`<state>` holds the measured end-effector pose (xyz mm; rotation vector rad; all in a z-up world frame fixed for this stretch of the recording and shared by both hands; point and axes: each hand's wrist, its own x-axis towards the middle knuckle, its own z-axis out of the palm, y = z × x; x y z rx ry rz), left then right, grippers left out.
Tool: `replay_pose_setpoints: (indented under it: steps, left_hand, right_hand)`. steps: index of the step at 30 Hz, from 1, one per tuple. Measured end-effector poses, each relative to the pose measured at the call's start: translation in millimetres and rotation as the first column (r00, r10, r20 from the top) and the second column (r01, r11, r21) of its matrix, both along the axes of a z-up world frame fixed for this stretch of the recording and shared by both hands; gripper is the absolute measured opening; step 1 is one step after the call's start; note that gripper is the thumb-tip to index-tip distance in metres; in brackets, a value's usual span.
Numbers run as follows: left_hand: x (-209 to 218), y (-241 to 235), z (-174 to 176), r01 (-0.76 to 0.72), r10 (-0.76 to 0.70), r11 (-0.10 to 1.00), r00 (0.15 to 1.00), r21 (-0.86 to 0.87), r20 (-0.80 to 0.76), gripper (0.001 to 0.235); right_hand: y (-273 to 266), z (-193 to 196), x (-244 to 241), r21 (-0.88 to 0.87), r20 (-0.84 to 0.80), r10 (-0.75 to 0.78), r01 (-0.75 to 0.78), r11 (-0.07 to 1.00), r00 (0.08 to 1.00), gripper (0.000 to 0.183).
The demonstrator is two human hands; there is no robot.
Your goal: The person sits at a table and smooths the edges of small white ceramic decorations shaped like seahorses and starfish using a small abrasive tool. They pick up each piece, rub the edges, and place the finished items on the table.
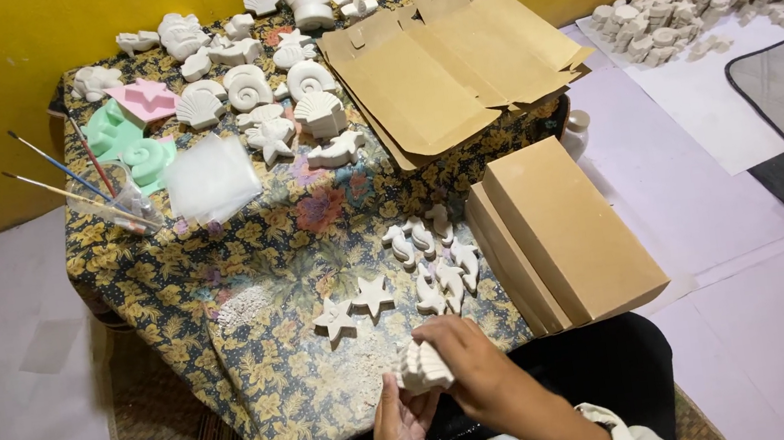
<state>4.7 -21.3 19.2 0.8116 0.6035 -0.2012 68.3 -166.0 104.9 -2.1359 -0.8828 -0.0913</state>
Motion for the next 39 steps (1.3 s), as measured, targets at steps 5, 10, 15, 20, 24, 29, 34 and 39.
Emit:
replay_pose_setpoints:
  steps: [5, 10, 15, 20, 24, 29, 34, 39]
  left_hand:
    - [0, -9, 1, -0.025, 0.026, 0.999, 0.999, -0.042, 0.020, 0.067]
    - [-2, -14, -34, -0.149, 0.151, 0.982, 0.989, -0.117, 0.006, 0.041]
    - [-1, -14, -49, -0.164, 0.168, 0.961, 0.986, -0.223, -0.002, 0.042]
    - [-2, -16, -47, -0.190, 0.186, 0.953, 0.982, -0.237, -0.039, 0.045]
    - [-3, -17, -90, -0.191, 0.199, 0.918, 0.980, -0.348, -0.013, 0.041]
    - [-1, -19, -73, -0.210, 0.200, 0.940, 0.978, -0.267, -0.066, 0.041]
    - [1, -20, -88, -0.196, 0.195, 0.909, 0.980, -0.367, -0.040, 0.046]
    - [9, -19, -109, -0.237, 0.234, 0.901, 0.971, -0.364, -0.052, 0.048]
  right_hand:
    - [8, 11, -9, -0.138, 0.037, -0.079, 0.083, 0.987, 0.996, 0.062]
    - [6, 2, -4, -0.212, 0.038, -0.120, 0.126, 0.969, 0.992, 0.064]
    - [5, -2, 1, -0.269, 0.061, -0.166, 0.176, 0.947, 0.984, 0.067]
    - [5, 2, 5, -0.242, 0.016, -0.041, 0.043, 0.969, 0.999, 0.071]
    - [5, 19, 8, -0.213, -0.164, 0.049, -0.084, 0.974, 0.985, 0.062]
    - [2, 20, 18, -0.198, -0.121, 0.106, -0.128, 0.972, 0.987, 0.062]
    - [2, 9, 30, -0.358, -0.170, 0.149, -0.202, 0.911, 0.974, 0.091]
    - [4, 28, 38, -0.359, -0.165, 0.205, -0.253, 0.898, 0.965, 0.051]
